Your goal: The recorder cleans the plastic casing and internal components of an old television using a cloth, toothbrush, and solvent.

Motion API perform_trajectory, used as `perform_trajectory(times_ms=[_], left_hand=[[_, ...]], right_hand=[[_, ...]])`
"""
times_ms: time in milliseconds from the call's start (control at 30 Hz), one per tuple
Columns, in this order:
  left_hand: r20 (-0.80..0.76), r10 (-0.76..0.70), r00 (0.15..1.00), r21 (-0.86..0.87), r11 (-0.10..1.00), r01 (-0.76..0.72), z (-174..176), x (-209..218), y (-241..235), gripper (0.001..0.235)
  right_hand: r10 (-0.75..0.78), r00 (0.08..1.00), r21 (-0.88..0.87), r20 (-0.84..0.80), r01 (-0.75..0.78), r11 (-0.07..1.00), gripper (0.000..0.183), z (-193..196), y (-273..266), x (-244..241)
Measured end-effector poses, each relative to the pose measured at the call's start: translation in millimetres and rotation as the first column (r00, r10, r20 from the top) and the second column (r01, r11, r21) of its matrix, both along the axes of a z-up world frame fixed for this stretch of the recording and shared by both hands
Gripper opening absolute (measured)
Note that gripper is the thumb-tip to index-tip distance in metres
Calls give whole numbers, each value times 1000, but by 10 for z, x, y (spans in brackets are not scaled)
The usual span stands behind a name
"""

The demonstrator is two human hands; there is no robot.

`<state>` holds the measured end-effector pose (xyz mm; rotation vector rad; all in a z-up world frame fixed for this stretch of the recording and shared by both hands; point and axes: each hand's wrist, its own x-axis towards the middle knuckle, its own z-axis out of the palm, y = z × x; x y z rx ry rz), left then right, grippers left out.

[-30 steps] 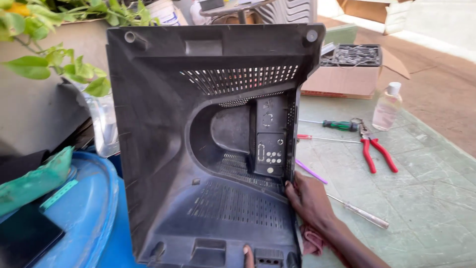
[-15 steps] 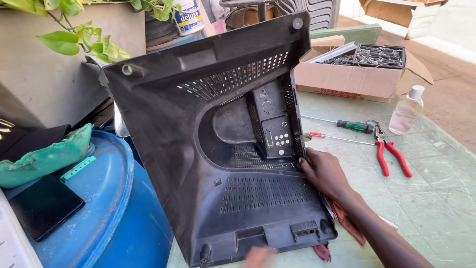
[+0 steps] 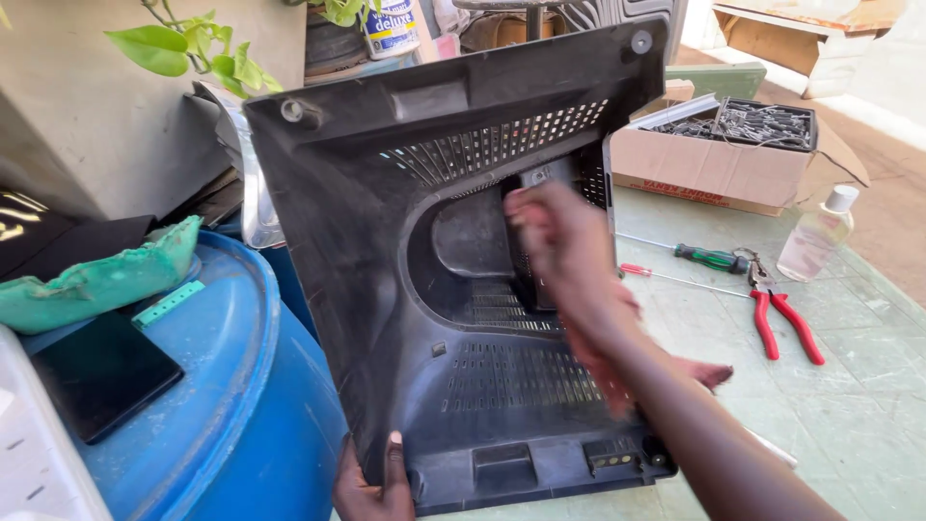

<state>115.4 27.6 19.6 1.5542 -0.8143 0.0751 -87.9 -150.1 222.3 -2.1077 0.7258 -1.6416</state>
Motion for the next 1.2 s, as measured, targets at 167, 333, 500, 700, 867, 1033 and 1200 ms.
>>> perform_trajectory(times_ms=[167,333,500,700,867,1033,1200], left_hand=[[-158,-35,987,84,995,48,-259,173,-67,47],[16,83,996,149,985,-84,14,50,44,43],[-342,13,940,263,961,82,258,-15,114,40],[-263,-70,962,192,974,123,118,63,47,40],[-74,134,988,220,969,-114,-140,-17,20,39],[-167,65,984,366,931,0,-38,-51,10,33],[-101,123,987,255,962,-94,-454,95,-30,42]], right_hand=[[-163,821,-127,-547,110,986,20,-993,-660,750],[34,770,-12,-637,-54,998,42,-1327,-148,395],[-9,622,27,-783,48,998,54,-1142,-408,668],[-22,644,32,-765,73,997,71,-1731,-1307,1023],[-87,543,15,-835,181,983,48,-1284,-107,462],[-40,525,138,-850,295,946,45,-1052,92,316],[-3,848,-46,-530,-25,999,62,-1499,-341,582]])
